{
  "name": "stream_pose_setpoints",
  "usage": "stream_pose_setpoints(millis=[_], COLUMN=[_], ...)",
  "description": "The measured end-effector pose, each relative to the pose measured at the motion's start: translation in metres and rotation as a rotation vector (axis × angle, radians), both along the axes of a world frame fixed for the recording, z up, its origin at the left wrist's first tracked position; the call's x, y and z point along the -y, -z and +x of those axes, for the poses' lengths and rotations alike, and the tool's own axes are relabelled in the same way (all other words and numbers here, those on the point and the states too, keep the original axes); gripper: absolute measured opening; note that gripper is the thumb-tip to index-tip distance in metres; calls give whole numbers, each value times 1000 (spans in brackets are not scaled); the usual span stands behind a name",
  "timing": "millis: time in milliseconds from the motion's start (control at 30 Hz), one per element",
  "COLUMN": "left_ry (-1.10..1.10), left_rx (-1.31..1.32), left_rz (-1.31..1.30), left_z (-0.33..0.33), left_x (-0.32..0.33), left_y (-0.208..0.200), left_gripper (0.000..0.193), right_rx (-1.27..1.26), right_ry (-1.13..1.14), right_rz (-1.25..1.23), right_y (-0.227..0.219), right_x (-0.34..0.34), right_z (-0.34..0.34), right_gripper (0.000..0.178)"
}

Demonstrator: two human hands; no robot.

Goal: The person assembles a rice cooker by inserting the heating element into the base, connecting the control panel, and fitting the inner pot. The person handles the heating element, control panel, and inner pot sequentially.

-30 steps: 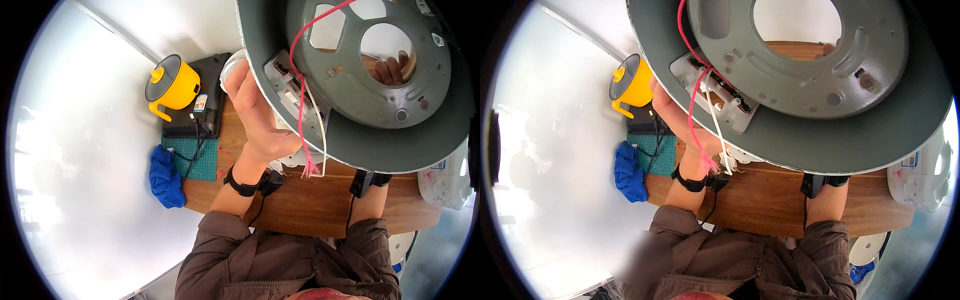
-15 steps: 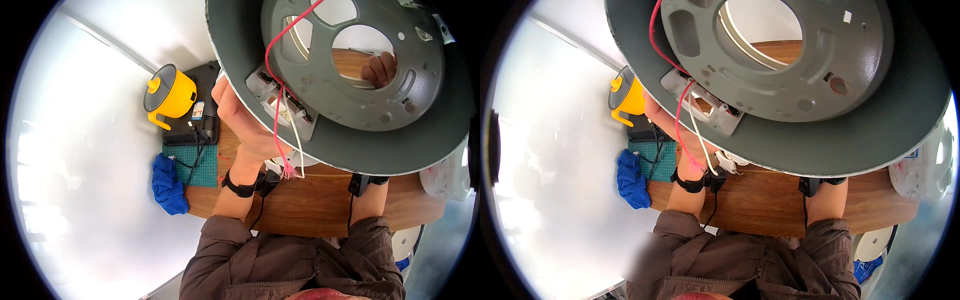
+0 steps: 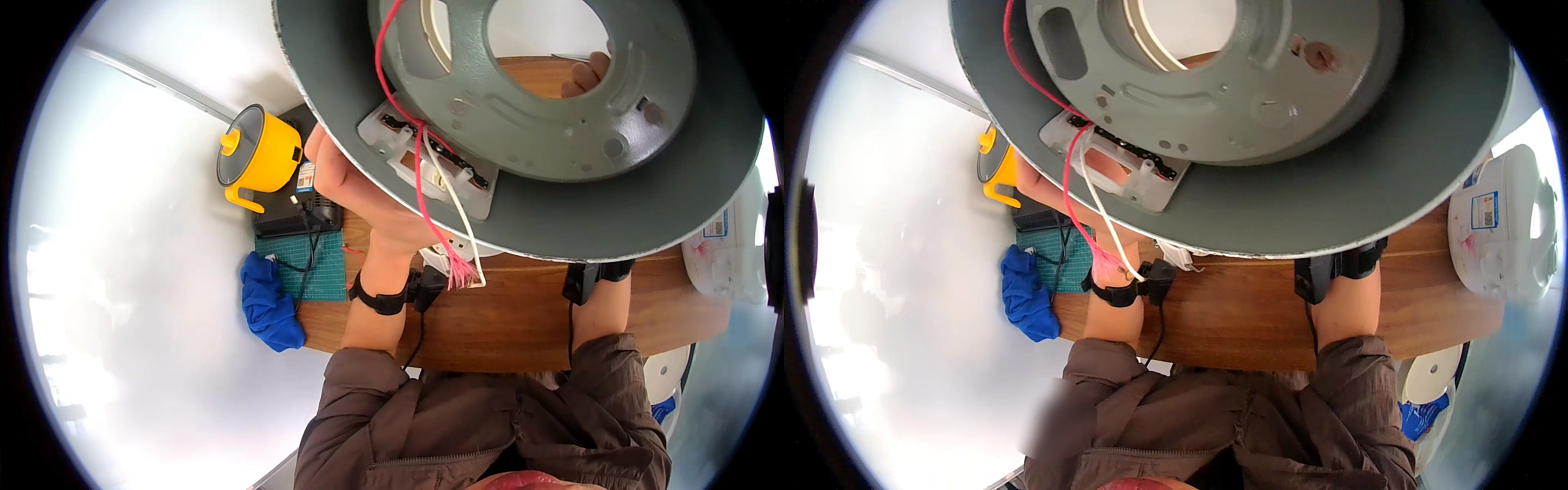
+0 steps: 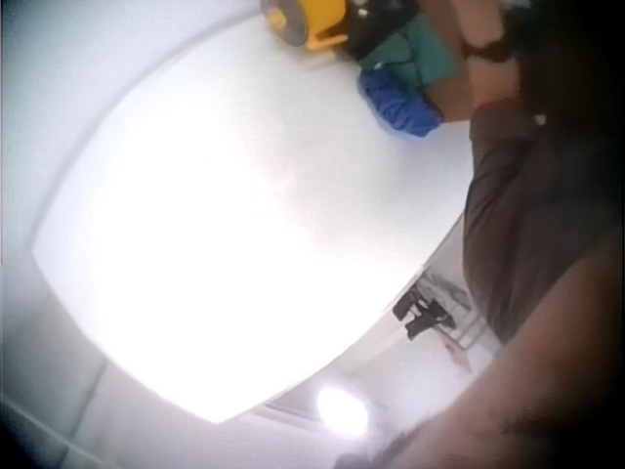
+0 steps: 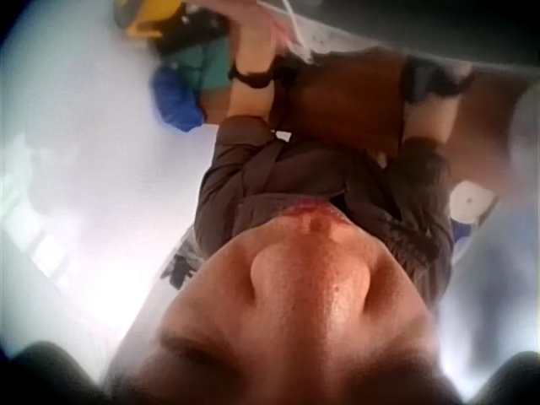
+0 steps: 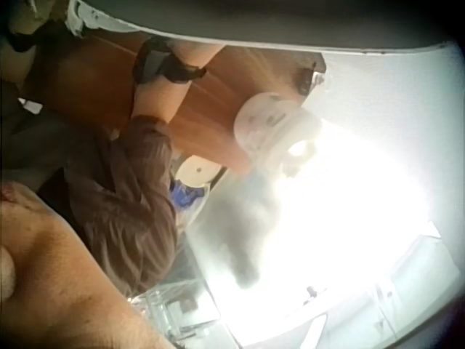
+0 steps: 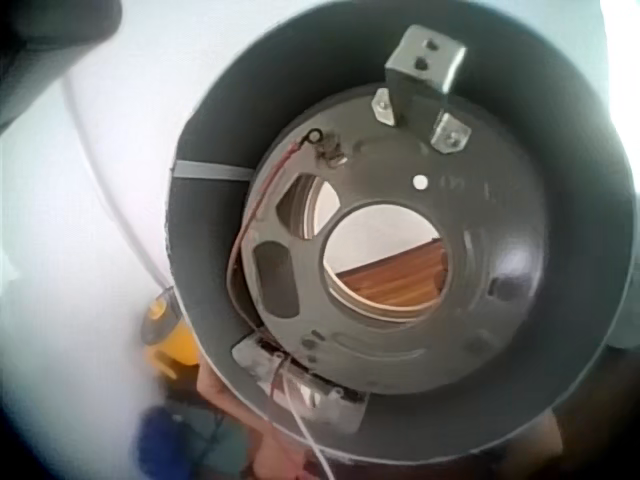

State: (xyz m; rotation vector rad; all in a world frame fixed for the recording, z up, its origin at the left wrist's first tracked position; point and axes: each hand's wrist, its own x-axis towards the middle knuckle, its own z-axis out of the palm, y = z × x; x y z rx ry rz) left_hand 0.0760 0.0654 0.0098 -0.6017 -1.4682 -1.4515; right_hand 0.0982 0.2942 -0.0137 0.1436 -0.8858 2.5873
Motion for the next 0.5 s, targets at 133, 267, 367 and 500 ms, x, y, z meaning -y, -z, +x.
stream_pose_setpoints(millis=[133, 267, 367, 500], left_ry=[-36, -53, 11, 129], left_rx=[-153, -176, -62, 83], left_rz=[-36, -233, -202, 71], left_z=[-7, -13, -9, -3], left_x=[0, 17, 18, 5], left_y=[-1, -7, -5, 3], left_gripper=[68, 63, 63, 61], right_rx=[142, 192, 205, 210], right_ry=[-30, -19, -24, -28], right_rz=[83, 104, 110, 113], right_y=[37, 50, 55, 59], right_x=[0, -7, -6, -3], right_z=[48, 57, 56, 54], right_gripper=[45, 45, 45, 45])
